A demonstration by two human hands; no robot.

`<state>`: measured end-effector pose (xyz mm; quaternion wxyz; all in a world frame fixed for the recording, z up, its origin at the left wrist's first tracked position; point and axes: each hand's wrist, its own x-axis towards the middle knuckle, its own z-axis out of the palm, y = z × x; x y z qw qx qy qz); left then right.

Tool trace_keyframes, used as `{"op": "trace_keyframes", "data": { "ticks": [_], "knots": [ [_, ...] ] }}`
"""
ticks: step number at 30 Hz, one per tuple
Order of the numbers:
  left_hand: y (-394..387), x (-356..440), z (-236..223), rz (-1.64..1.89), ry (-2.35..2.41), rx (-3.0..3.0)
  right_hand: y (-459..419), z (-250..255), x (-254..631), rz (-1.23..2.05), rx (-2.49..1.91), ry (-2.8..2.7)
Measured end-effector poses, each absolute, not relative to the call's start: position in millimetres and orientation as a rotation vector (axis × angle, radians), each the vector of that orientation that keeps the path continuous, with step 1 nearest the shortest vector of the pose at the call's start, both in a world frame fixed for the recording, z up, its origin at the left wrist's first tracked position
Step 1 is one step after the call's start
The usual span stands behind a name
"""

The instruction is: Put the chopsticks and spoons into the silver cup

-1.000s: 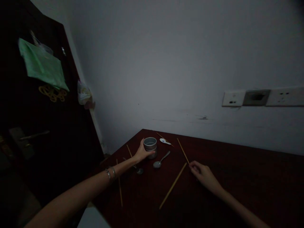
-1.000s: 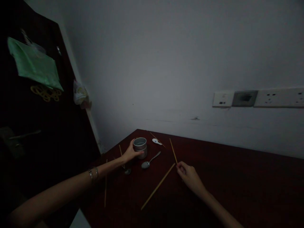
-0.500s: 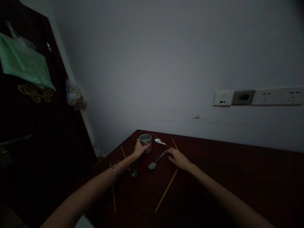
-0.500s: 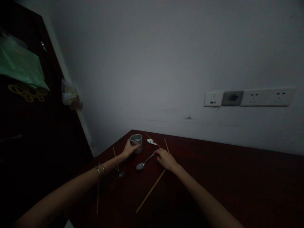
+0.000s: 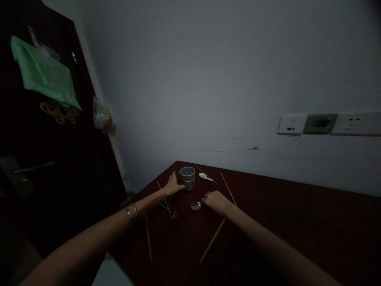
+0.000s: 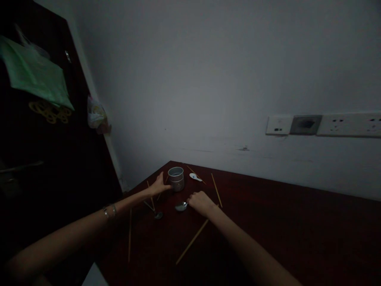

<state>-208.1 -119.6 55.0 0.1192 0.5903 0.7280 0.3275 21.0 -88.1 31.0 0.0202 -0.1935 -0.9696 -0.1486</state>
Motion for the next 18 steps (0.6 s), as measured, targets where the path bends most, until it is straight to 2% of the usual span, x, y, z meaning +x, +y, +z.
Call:
{"op": "trace_keyframes", "data": {
  "ticks": [4, 8, 10, 13, 18],
  "knots": [
    [-167.6, -209.6, 76.2, 0.336, 2.241, 2.348, -86.0, 30.6, 34.5, -0.507, -0.657, -2.973],
    [-204.9, -202.5, 78.7, -0.429, 1.877, 2.737, -85.2, 35.3, 43.8, -0.432, -0.804, -2.926],
    [-214.5, -198.5, 74.7, -0.689, 1.802, 2.785, -86.4, 38.8, 46.4, -0.35, -0.908, -2.898],
    [-218.0, -197.5, 66.4, -0.829, 1.804, 2.822, -90.7, 44.4, 46.8, -0.208, -1.11, -2.832],
    [-209.8, -207.9, 52.1, -0.787, 1.764, 2.883, -94.5, 52.4, 39.6, 0.027, -1.34, -2.633]
  ]
}}
